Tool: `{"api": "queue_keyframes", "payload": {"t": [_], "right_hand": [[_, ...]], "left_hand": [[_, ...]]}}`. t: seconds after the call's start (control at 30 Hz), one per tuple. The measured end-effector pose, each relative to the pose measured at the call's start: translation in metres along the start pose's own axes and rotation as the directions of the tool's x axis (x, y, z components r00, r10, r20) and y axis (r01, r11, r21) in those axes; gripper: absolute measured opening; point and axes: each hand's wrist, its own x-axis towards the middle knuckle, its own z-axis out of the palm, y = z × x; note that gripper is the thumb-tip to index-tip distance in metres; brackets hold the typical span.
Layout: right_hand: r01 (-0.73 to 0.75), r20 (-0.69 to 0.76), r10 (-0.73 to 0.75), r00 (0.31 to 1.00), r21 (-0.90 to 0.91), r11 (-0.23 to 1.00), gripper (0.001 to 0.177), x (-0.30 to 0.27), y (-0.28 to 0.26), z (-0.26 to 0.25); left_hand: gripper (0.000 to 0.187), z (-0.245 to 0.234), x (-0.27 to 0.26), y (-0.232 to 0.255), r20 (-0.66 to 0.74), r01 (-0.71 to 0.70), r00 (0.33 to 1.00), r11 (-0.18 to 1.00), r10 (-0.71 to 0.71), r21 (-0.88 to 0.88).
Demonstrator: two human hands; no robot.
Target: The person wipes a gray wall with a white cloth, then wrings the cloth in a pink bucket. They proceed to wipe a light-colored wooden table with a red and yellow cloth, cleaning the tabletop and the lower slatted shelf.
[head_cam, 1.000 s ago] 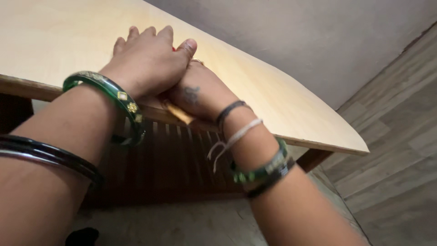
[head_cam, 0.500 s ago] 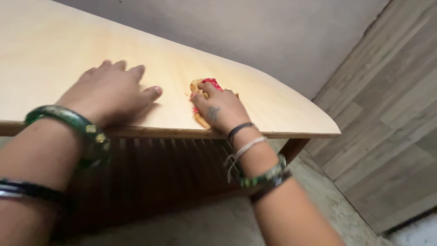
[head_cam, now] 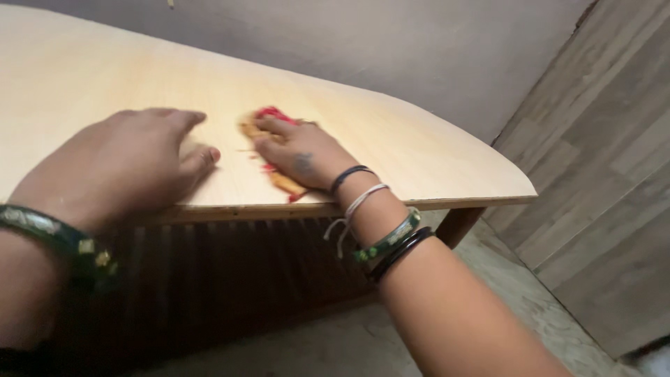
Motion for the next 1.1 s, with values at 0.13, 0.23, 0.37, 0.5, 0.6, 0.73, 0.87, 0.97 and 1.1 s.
{"api": "queue_keyframes", "payload": {"t": [0.13, 0.23, 0.37, 0.5, 0.6, 0.73, 0.87, 0.97, 1.1], "right_hand": [[-0.171, -0.140, 0.155, 0.978, -0.118, 0.978, 0.060, -0.020, 0.047, -0.019], [-0.364, -0.134, 0.346, 0.929, -0.153, 0.919, 0.060, -0.039, 0.044, -0.020], [-0.371, -0.226, 0.323, 0.919, -0.223, 0.902, 0.060, -0.057, 0.026, -0.010], [-0.111, -0.123, 0.085, 0.989, -0.228, 0.967, 0.066, -0.042, 0.057, 0.006], [0.357, -0.226, -0.435, 0.872, -0.314, 0.880, 0.080, -0.030, 0.108, 0.013], [0.125, -0.129, -0.164, 0.978, -0.269, 0.955, 0.076, -0.010, 0.135, -0.013], [-0.274, -0.129, 0.250, 0.960, -0.229, 0.934, 0.066, -0.023, 0.157, -0.044], [-0.346, -0.183, 0.310, 0.933, -0.211, 0.914, 0.063, -0.040, 0.174, -0.049], [-0.329, -0.180, 0.277, 0.944, -0.444, 0.834, 0.051, -0.067, 0.156, -0.046]], "left_hand": [[0.059, -0.015, -0.012, 0.011, 0.067, -0.003, 0.998, 1.000, 0.003, 0.005], [0.068, -0.011, -0.007, 0.018, 0.083, -0.022, 0.996, 0.994, 0.031, -0.106], [0.080, 0.008, 0.021, 0.055, 0.098, 0.040, 0.995, 0.947, -0.009, -0.319], [0.079, 0.025, 0.049, 0.129, -0.035, 0.010, 0.999, 0.777, -0.041, -0.630], [0.081, 0.032, 0.057, 0.160, -0.093, -0.018, 0.994, 0.745, -0.059, -0.667], [0.082, 0.037, 0.058, 0.161, -0.024, -0.022, 1.000, 0.818, 0.010, -0.575], [0.077, 0.040, 0.046, 0.159, -0.047, -0.120, 0.993, 0.913, 0.110, -0.390], [0.079, 0.038, 0.043, 0.161, -0.034, -0.140, 0.990, 0.949, 0.136, -0.283], [0.078, 0.034, 0.037, 0.162, 0.008, -0.134, 0.990, 0.962, 0.140, -0.238]]}}
